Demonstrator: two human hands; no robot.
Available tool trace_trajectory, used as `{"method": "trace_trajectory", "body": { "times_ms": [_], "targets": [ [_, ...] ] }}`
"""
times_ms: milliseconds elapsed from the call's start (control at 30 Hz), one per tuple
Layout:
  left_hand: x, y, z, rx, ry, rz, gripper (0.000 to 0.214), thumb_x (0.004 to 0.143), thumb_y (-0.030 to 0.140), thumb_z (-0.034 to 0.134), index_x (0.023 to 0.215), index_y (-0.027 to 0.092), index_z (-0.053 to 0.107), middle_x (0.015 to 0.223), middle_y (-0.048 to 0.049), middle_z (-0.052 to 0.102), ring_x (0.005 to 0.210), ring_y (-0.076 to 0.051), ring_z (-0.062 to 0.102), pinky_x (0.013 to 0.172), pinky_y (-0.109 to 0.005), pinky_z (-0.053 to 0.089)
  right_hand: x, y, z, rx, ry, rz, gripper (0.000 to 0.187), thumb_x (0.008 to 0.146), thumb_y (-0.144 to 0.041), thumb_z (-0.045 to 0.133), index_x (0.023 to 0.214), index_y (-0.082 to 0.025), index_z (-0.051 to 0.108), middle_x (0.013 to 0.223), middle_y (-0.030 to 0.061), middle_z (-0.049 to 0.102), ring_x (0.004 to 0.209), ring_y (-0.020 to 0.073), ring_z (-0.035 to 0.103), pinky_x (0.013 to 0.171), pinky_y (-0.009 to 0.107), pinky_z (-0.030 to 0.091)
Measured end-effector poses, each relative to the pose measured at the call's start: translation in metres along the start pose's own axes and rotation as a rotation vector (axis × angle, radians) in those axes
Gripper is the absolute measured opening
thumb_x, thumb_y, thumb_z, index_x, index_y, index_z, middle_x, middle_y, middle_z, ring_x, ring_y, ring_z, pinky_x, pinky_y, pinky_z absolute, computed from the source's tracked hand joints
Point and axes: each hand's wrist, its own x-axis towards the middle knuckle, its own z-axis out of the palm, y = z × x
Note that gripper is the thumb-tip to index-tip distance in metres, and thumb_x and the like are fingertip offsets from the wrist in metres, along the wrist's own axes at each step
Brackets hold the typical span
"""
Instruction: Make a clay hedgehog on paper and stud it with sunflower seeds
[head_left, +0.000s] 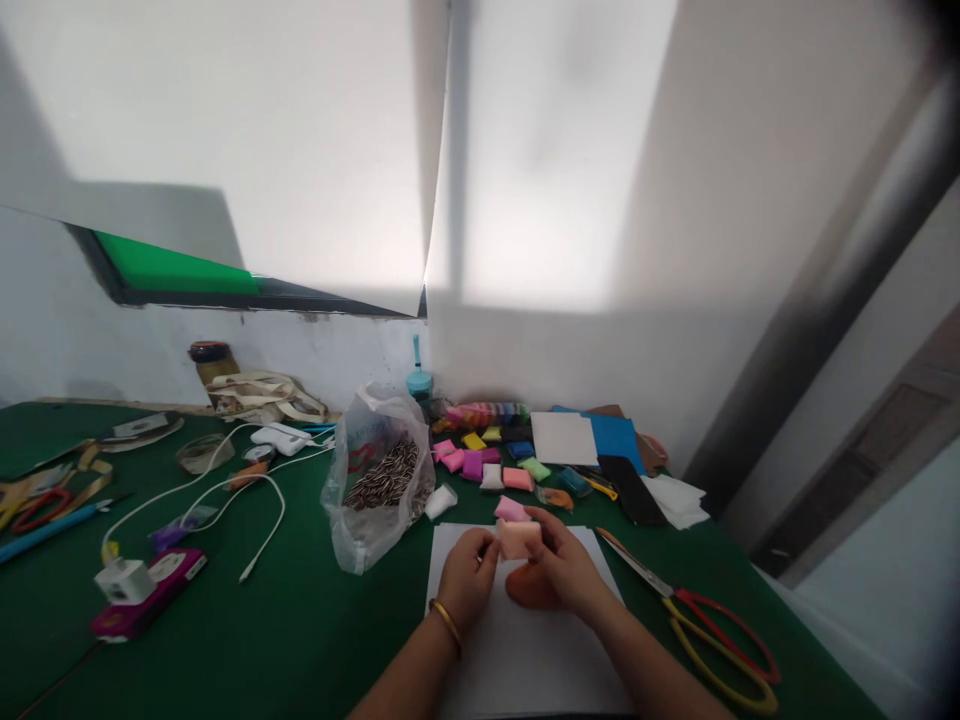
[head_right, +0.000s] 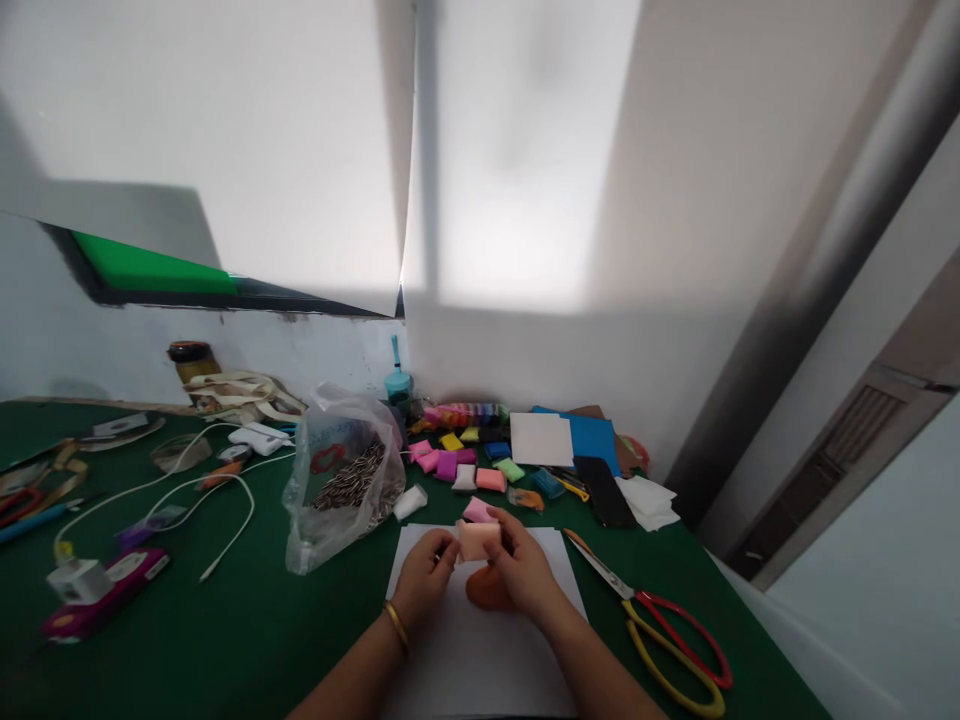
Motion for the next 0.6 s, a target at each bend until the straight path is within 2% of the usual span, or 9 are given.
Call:
{"method": "trace_trajectory", "body": {
  "times_ms": [100, 167, 233, 300, 400, 500, 600],
  "targets": [
    [0.0, 0.004, 0.001, -0.15, -0.114, -0.064, 0.023, 0.078, 0.038, 0.053, 0.067, 0.018, 0.053, 0.06, 0.0005, 0.052, 0.057, -0.013, 0.047, 0.055, -0.024, 0.036, 0.001, 0.0, 0.0, -0.044, -0.005, 0.008, 0.051, 0.084, -0.045, 0.046, 0.128, -0.02, 0.041, 0.096, 0.0061, 0.064, 0.081, 0.021, 0.062, 0.07, 0.033, 0.05],
    [0.001, 0.007, 0.0, -0.237, -0.168, -0.097, 0.025, 0.076, 0.041, 0.055, 0.066, 0.018, 0.051, 0.057, 0.0024, 0.048, 0.053, -0.011, 0.044, 0.053, -0.023, 0.035, 0.0, 0.0, 0.001, -0.16, 0.029, -0.012, 0.05, 0.084, -0.043, 0.046, 0.128, -0.021, 0.041, 0.096, 0.0059, 0.063, 0.083, 0.0213, 0.061, 0.07, 0.034, 0.049],
    [0.001, 0.008, 0.0, -0.272, -0.165, -0.102, 0.028, 0.075, 0.043, 0.057, 0.064, 0.018, 0.05, 0.056, 0.0032, 0.046, 0.052, -0.011, 0.041, 0.052, -0.022, 0.034, -0.001, -0.003, 0.003, -0.321, 0.112, -0.085, 0.044, 0.08, -0.041, 0.051, 0.119, -0.021, 0.049, 0.101, 0.0072, 0.061, 0.091, 0.0234, 0.058, 0.074, 0.034, 0.047],
    [0.0, 0.009, 0.001, -0.24, -0.118, -0.07, 0.03, 0.075, 0.043, 0.058, 0.062, 0.018, 0.049, 0.057, 0.0029, 0.046, 0.053, -0.011, 0.041, 0.053, -0.023, 0.033, -0.004, -0.009, 0.008, -0.437, 0.162, -0.164, 0.028, 0.078, -0.039, 0.054, 0.099, -0.02, 0.058, 0.095, 0.0068, 0.06, 0.09, 0.023, 0.055, 0.074, 0.034, 0.046],
    [-0.003, 0.009, 0.002, -0.057, -0.049, 0.045, 0.027, 0.077, 0.039, 0.057, 0.061, 0.018, 0.051, 0.06, 0.0016, 0.047, 0.057, -0.012, 0.041, 0.055, -0.023, 0.032, -0.006, -0.019, 0.017, -0.438, 0.085, -0.167, 0.02, 0.08, -0.038, 0.052, 0.075, -0.02, 0.056, 0.076, 0.0018, 0.057, 0.073, 0.017, 0.053, 0.065, 0.028, 0.044],
    [-0.006, 0.01, 0.002, 0.128, -0.06, 0.16, 0.021, 0.08, 0.034, 0.054, 0.065, 0.018, 0.055, 0.065, -0.0005, 0.051, 0.063, -0.014, 0.044, 0.058, -0.025, 0.032, -0.003, -0.025, 0.023, -0.368, -0.012, -0.11, 0.016, 0.08, -0.034, 0.052, 0.074, -0.019, 0.055, 0.073, 0.0, 0.057, 0.068, 0.0147, 0.052, 0.062, 0.026, 0.042],
    [-0.006, 0.009, -0.001, 0.149, -0.097, 0.204, 0.02, 0.081, 0.033, 0.053, 0.068, 0.019, 0.057, 0.07, -0.0021, 0.054, 0.069, -0.015, 0.047, 0.063, -0.025, 0.034, 0.003, -0.027, 0.021, -0.293, -0.127, -0.111, 0.016, 0.083, -0.03, 0.048, 0.076, -0.018, 0.057, 0.075, 0.0005, 0.06, 0.072, 0.0152, 0.055, 0.066, 0.027, 0.043]
  ]
}}
